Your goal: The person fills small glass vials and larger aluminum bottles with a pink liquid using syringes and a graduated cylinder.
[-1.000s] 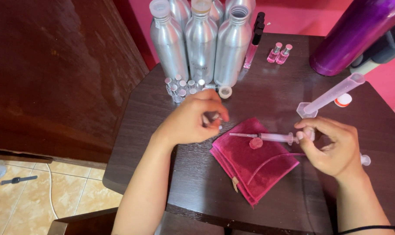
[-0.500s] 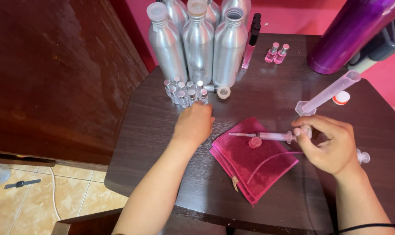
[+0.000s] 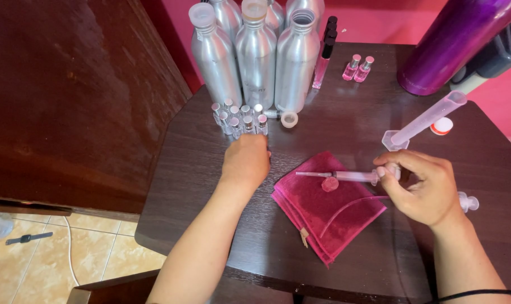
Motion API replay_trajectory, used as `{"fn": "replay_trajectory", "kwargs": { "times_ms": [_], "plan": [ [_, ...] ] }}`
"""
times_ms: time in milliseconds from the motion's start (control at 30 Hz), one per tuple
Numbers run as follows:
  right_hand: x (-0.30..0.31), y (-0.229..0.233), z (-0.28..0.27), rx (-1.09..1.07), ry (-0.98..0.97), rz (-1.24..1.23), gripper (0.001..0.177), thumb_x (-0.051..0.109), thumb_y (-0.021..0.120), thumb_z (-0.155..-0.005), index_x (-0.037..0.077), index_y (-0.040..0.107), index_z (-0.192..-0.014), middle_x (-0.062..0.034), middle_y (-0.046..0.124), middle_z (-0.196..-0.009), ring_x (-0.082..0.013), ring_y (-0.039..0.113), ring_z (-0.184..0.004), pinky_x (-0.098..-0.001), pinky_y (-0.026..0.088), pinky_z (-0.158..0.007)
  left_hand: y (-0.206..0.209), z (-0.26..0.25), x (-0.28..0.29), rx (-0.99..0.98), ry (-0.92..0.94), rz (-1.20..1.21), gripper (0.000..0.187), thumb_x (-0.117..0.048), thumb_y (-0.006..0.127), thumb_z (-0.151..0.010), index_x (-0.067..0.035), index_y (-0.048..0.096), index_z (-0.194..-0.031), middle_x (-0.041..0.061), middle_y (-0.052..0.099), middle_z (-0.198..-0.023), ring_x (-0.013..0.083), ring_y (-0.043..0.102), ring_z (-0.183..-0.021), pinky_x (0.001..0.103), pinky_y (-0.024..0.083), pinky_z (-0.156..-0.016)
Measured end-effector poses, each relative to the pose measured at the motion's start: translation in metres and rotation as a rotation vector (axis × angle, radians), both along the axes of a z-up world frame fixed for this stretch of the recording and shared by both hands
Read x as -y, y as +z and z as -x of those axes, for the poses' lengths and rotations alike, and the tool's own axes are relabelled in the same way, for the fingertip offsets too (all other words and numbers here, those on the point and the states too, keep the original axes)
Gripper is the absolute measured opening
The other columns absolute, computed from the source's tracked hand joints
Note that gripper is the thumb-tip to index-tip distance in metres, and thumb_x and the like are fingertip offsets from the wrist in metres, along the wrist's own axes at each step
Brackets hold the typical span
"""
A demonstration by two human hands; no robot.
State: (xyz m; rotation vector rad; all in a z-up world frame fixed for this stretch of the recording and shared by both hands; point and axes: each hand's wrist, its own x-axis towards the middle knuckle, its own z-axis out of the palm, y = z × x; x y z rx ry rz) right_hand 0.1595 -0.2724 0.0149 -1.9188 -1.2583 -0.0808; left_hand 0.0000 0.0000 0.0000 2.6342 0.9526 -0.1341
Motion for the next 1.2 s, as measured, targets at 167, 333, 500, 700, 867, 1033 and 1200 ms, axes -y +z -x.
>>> {"fn": "replay_trajectory", "kwargs": {
  "times_ms": [167,333,500,700,867,1033,1200],
  "plan": [
    [-0.002,-0.001,0.0,-0.003,-0.005,0.022,0.009,0.013,0.068,-0.093,0.009,0.076,-0.095,0.003,0.067,-0.073,-0.009,0.055,-0.059,-0.0244,0.046,-0.062,0.002,-0.001,0.005,-0.042,-0.044,-0.013,0.026,0.008,0.049,-0.091,-0.004,0.071,-0.098,0.021,0.07,-0.094,0.0461,0.071,-0.086,0.056,0.06,-0.072],
    [-0.014,0.003,0.009,-0.051,0.172,0.198,0.02,0.017,0.073,-0.083,0.013,0.077,-0.102,0.0026,0.071,-0.079,-0.0136,0.06,-0.061,-0.0296,0.05,-0.063,0.01,0.001,0.009,-0.072,-0.097,0.01,0.03,0.014,0.047,-0.087,-0.002,0.07,-0.097,0.021,0.069,-0.094,0.0474,0.071,-0.085,0.056,0.059,-0.071],
    [-0.024,-0.001,0.021,-0.004,0.177,0.162,0.02,0.017,0.081,-0.081,0.018,0.077,-0.1,0.0046,0.06,-0.073,-0.0125,0.05,-0.056,-0.0286,0.046,-0.059,0.01,0.004,0.011,-0.019,-0.089,0.034,0.035,0.014,0.05,-0.084,-0.006,0.069,-0.105,0.02,0.065,-0.099,0.049,0.07,-0.085,0.058,0.058,-0.071],
    [-0.03,-0.012,0.029,0.026,0.078,0.233,0.033,0.023,0.086,-0.071,0.023,0.077,-0.102,0.0053,0.065,-0.074,-0.0145,0.057,-0.054,-0.0328,0.048,-0.054,-0.001,0.006,0.009,0.034,-0.058,-0.033,0.029,0.01,0.055,-0.086,-0.004,0.075,-0.1,0.021,0.067,-0.102,0.0489,0.072,-0.087,0.058,0.061,-0.074],
    [-0.036,-0.012,0.035,0.003,0.007,0.321,0.043,0.028,0.087,-0.063,0.027,0.078,-0.104,0.0061,0.07,-0.074,-0.017,0.064,-0.056,-0.0371,0.053,-0.054,0.004,0.009,0.01,0.118,-0.053,-0.082,0.022,0.009,0.06,-0.085,0.003,0.077,-0.098,0.024,0.069,-0.098,0.0496,0.074,-0.084,0.057,0.063,-0.073],
    [-0.035,-0.019,0.032,0.013,-0.003,0.337,0.043,0.032,0.087,-0.066,0.027,0.077,-0.107,0.0067,0.068,-0.075,-0.0163,0.065,-0.058,-0.0366,0.053,-0.056,0.017,0.013,0.009,0.063,0.068,-0.069,0.028,0.008,0.055,-0.087,0.0,0.076,-0.104,0.024,0.069,-0.101,0.0497,0.074,-0.087,0.059,0.063,-0.073],
    [-0.036,-0.021,0.033,0.042,-0.004,0.362,0.043,0.034,0.087,-0.066,0.03,0.078,-0.108,0.0096,0.068,-0.074,-0.0154,0.064,-0.057,-0.0345,0.054,-0.056,-0.002,0.005,0.006,0.032,0.092,-0.103,0.022,0.009,0.055,-0.087,0.006,0.075,-0.099,0.025,0.07,-0.097,0.0493,0.074,-0.084,0.059,0.062,-0.071]
  ]
}}
